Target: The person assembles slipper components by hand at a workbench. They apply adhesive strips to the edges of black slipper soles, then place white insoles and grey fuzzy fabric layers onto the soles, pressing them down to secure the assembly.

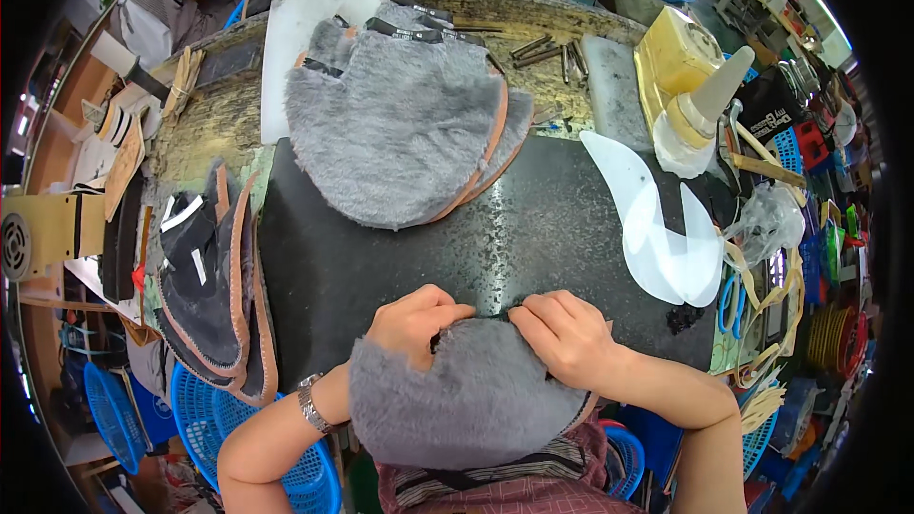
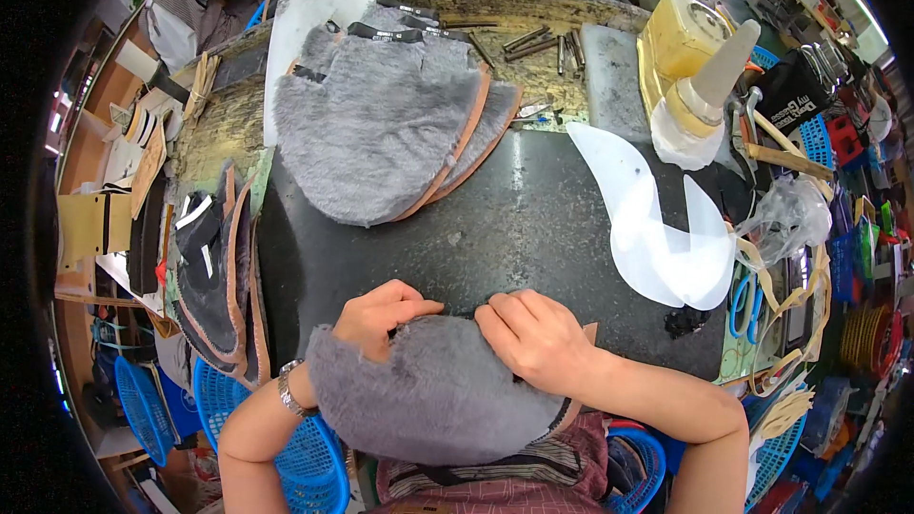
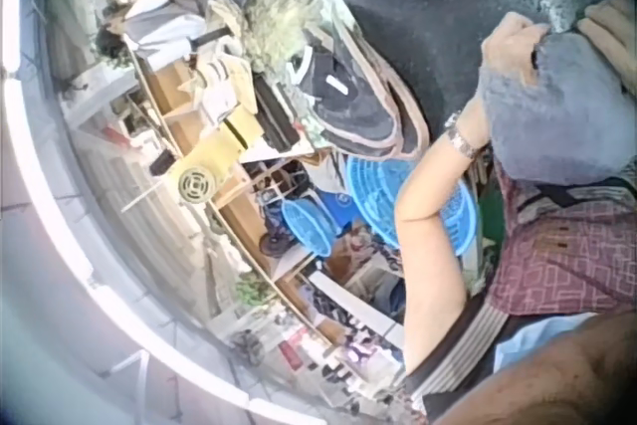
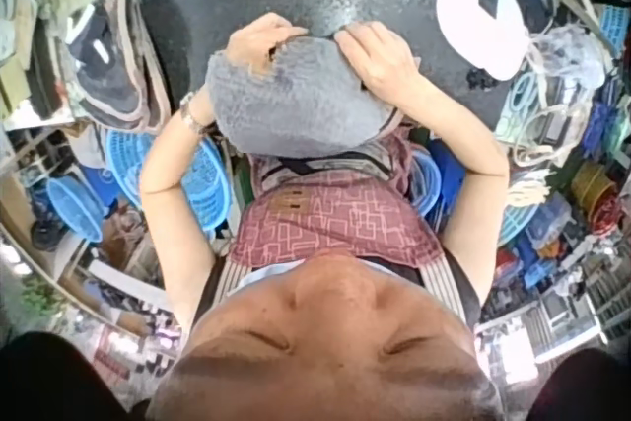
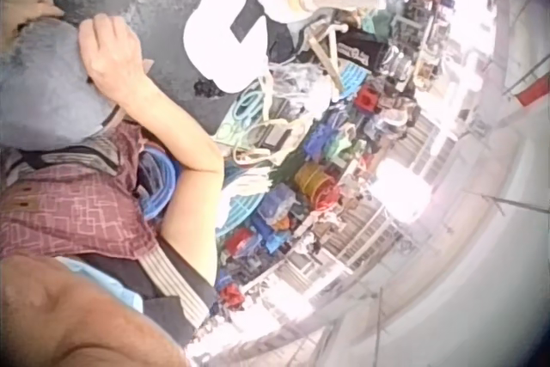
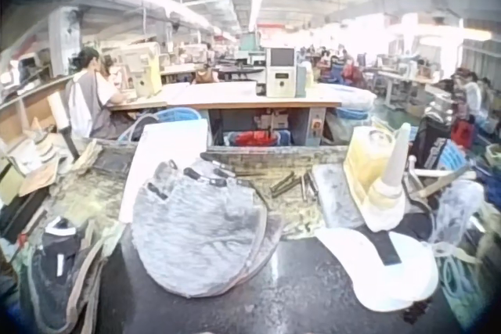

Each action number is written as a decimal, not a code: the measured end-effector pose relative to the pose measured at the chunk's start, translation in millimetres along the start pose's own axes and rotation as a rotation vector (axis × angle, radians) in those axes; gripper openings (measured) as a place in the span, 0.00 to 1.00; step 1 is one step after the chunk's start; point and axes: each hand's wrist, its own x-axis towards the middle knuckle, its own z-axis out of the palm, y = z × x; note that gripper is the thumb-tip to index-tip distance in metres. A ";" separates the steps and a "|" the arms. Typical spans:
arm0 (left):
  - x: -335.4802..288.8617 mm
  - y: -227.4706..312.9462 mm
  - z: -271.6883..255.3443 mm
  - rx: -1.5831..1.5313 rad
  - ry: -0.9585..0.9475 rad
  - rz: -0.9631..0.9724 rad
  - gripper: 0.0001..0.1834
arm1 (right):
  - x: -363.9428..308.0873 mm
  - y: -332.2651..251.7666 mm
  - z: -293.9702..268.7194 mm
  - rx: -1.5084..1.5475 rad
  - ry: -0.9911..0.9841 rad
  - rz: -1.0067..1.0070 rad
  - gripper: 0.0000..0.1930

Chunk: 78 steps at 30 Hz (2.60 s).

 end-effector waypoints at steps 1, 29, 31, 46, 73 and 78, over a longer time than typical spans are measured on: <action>0.6 1.7 -0.7 0.002 -0.003 -0.032 0.16 | 0.1 0.1 0.0 0.018 -0.013 0.027 0.14; 26.9 3.7 -15.0 0.276 -0.322 0.196 0.15 | -15.1 10.9 -52.2 0.046 -0.548 -0.048 0.26; 31.3 3.3 3.2 0.254 -0.264 0.046 0.14 | -20.1 7.3 -50.1 0.060 -0.507 -0.016 0.26; 10.7 19.7 29.1 0.640 -0.102 0.407 0.20 | -85.3 -107.2 -42.6 0.058 -0.271 0.023 0.19; 12.7 12.4 52.1 0.488 0.001 0.259 0.37 | -72.4 -37.5 -44.5 0.180 -0.378 0.204 0.26; 10.2 9.4 53.3 0.508 0.002 0.275 0.37 | -66.7 -18.8 -48.7 0.060 -0.396 0.141 0.29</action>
